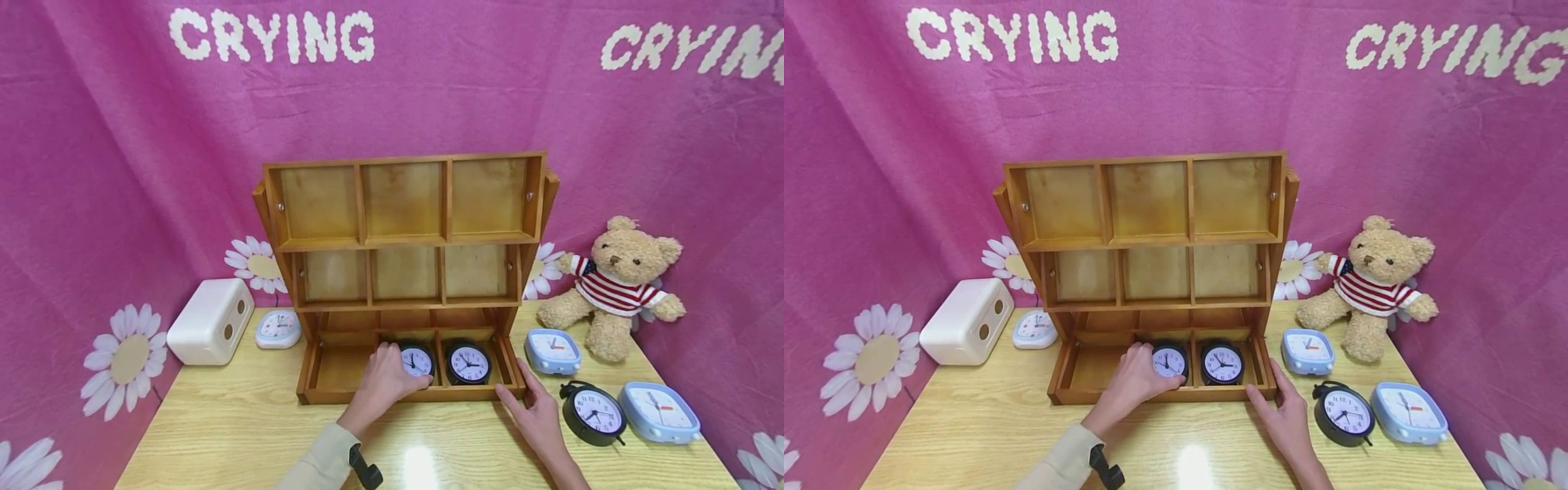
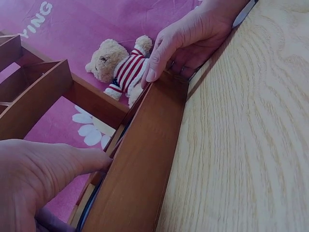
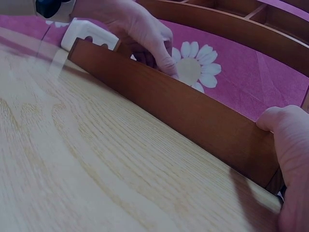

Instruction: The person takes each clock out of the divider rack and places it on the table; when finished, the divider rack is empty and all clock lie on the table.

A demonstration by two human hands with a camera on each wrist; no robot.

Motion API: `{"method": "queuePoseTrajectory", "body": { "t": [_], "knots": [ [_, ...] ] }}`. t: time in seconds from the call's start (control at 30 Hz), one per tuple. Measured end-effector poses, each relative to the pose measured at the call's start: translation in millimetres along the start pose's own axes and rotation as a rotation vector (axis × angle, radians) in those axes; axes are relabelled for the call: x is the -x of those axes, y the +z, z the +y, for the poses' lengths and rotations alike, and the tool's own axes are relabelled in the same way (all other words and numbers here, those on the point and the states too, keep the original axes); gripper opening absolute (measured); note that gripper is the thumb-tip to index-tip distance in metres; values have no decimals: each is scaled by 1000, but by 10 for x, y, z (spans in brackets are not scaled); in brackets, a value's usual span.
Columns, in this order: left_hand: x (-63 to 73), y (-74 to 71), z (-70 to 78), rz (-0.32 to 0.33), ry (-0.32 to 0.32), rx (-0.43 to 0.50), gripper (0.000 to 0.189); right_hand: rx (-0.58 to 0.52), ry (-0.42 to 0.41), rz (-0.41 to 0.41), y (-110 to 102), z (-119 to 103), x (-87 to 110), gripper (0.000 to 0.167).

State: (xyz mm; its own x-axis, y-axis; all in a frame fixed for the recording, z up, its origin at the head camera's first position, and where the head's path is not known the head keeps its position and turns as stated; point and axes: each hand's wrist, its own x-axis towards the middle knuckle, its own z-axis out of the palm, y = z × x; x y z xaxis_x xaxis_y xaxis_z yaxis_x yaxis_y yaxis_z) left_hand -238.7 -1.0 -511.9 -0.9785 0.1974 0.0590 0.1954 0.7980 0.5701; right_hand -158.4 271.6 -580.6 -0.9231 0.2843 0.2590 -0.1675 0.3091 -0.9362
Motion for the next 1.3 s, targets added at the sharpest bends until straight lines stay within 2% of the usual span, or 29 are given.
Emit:
{"method": "queuePoseTrajectory", "body": {
  "t": [0.23, 0.5, 0.7, 0.8, 0.87, 1.03, 1.17, 1.3],
  "knots": [
    [-3, 35, -36, 35, 23, -8, 59, -13, -23, 4, 8, 29, 1, 71],
    [-7, 48, -43, 65, 28, -44, 60, 1, -3, 0, 4, 38, 1, 72],
    [5, 26, -26, 141, 56, -124, 75, 1, 0, 1, 4, 44, -1, 72],
    [15, 9, -14, 174, 58, -131, 78, 10, 5, 2, 7, 43, -1, 72],
    [29, -9, -2, 176, 52, -108, 80, 16, 9, 1, 8, 38, -2, 72],
    [69, -97, 15, 180, 30, 21, 87, 0, 15, -4, 4, 15, -4, 72],
    [112, -181, -21, 207, 24, 124, 87, -8, 13, 3, 1, 11, -10, 72],
    [187, -274, -89, 236, 28, 190, 88, 5, 19, 1, -2, 18, -13, 72]
  ]
}}
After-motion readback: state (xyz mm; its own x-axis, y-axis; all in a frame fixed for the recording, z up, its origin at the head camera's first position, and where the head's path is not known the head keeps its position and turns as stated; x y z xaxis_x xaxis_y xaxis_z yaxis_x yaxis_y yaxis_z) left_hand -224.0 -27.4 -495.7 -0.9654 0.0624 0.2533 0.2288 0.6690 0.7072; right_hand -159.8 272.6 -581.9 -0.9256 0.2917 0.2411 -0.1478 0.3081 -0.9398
